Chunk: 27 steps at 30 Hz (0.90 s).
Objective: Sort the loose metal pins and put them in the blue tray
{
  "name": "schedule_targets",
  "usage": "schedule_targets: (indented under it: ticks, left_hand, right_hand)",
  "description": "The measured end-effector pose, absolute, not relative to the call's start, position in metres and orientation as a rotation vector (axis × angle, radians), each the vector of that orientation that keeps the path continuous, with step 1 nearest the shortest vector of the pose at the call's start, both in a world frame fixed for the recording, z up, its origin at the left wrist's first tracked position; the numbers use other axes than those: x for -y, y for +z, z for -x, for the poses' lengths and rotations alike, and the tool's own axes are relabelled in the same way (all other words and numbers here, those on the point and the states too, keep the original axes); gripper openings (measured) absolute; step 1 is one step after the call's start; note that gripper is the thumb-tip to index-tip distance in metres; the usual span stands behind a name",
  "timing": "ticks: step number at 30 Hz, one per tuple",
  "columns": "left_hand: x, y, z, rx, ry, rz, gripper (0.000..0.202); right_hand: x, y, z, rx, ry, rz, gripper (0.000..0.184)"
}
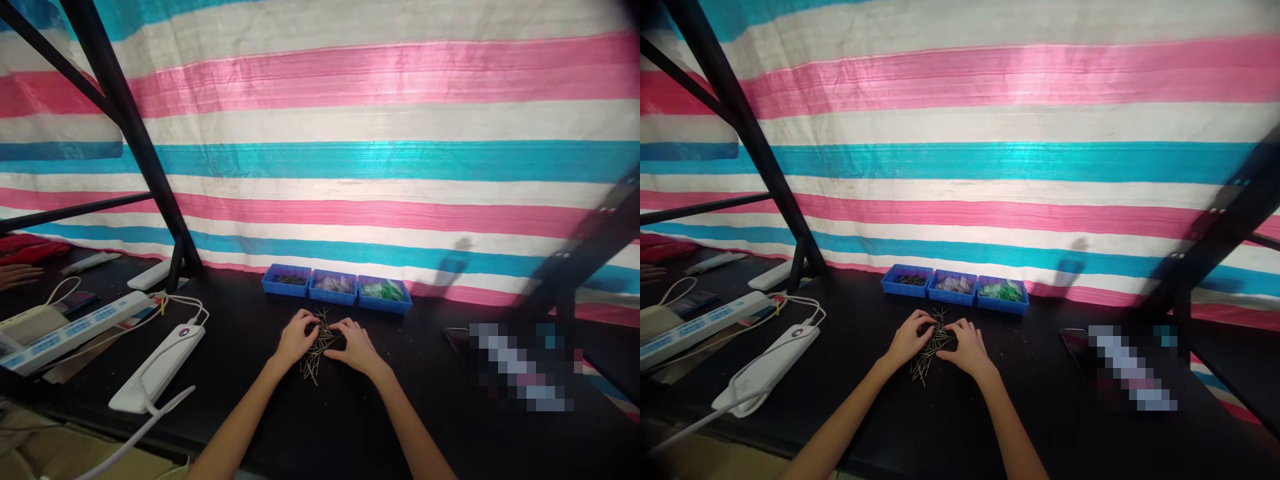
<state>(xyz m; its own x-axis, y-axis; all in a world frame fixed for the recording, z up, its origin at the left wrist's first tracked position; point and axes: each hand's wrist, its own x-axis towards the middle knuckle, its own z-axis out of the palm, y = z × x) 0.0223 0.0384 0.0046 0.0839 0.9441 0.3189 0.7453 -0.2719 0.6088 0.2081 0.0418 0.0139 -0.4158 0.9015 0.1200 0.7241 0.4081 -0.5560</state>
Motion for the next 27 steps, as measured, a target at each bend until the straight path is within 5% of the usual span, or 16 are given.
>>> schedule_targets:
  ticks: [10, 27]
  left_hand:
    - [-0.038, 0.004, -0.029, -1.65, 1.177, -1.935, 0.02]
    - [-0.024, 0.023, -0.037, -1.586, 1.042, -1.999, 0.019]
  right_hand:
    - [-0.043, 0.011, -0.2, 2.249, 0.485, 1.418, 0.013]
    - [-0.043, 0.01, -0.197, 1.964, 0.487, 1.564, 0.026]
